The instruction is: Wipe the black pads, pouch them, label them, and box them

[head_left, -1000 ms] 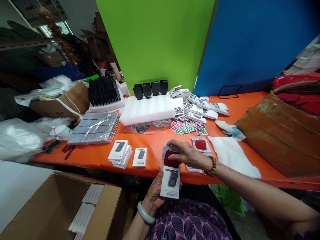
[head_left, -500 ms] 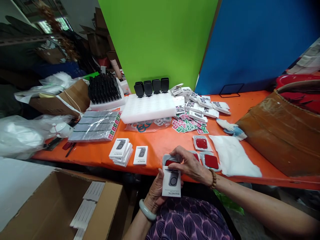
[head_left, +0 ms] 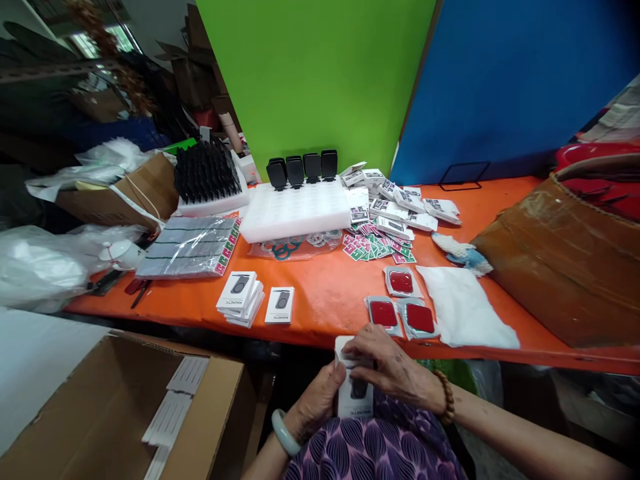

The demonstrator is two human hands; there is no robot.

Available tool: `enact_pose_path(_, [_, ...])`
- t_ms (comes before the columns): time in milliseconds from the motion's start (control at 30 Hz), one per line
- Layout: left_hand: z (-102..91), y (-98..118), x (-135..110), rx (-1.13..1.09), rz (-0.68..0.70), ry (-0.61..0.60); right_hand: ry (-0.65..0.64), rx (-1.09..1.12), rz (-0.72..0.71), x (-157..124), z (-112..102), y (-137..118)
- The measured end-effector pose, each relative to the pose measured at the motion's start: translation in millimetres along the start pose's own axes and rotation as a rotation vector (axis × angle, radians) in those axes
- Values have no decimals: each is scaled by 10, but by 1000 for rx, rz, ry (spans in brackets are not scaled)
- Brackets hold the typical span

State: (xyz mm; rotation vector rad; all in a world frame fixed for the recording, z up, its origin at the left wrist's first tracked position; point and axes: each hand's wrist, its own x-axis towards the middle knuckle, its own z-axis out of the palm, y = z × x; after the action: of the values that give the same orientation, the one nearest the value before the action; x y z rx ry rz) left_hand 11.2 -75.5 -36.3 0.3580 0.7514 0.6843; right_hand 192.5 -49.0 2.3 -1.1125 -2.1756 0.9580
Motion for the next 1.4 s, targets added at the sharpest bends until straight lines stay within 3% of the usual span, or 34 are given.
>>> enact_pose_path(167, [-144, 10, -109, 184, 43, 16, 230, 319, 133, -224, 286, 98])
enact_pose_path(300, [-152, -14, -79, 247, 187, 152, 323, 756, 373, -304, 531, 142])
enact_pose_path(400, [-97, -46, -69, 219, 315, 295, 354, 878, 455, -327, 622, 157])
enact_pose_path(467, [-72, -61, -82, 240, 341, 329, 331, 876, 468, -336, 628, 162])
enact_pose_path(667, [-154, -85, -91, 398, 286, 265, 271, 834, 566, -321, 582, 146])
enact_pose_path(833, [-99, 36, -63, 658, 455, 344, 423, 717, 485, -233, 625, 101])
enact_pose_path(933, [-38, 128, -47, 666, 517, 379, 522, 806, 459, -176, 648, 120])
enact_pose_path(1033, [-62, 161, -36, 571, 482, 346, 425, 881, 449, -160, 601, 158])
enact_pose_path(1167, [-167, 126, -58, 645, 416, 284, 256, 631, 289, -212, 483, 156])
enact_pose_path(1267, [-196, 90, -87, 671, 442, 285, 248, 561, 204, -253, 475, 142])
enact_pose_path(1400, [-147, 80, -107, 684, 440, 337, 282, 560, 239, -256, 558, 161])
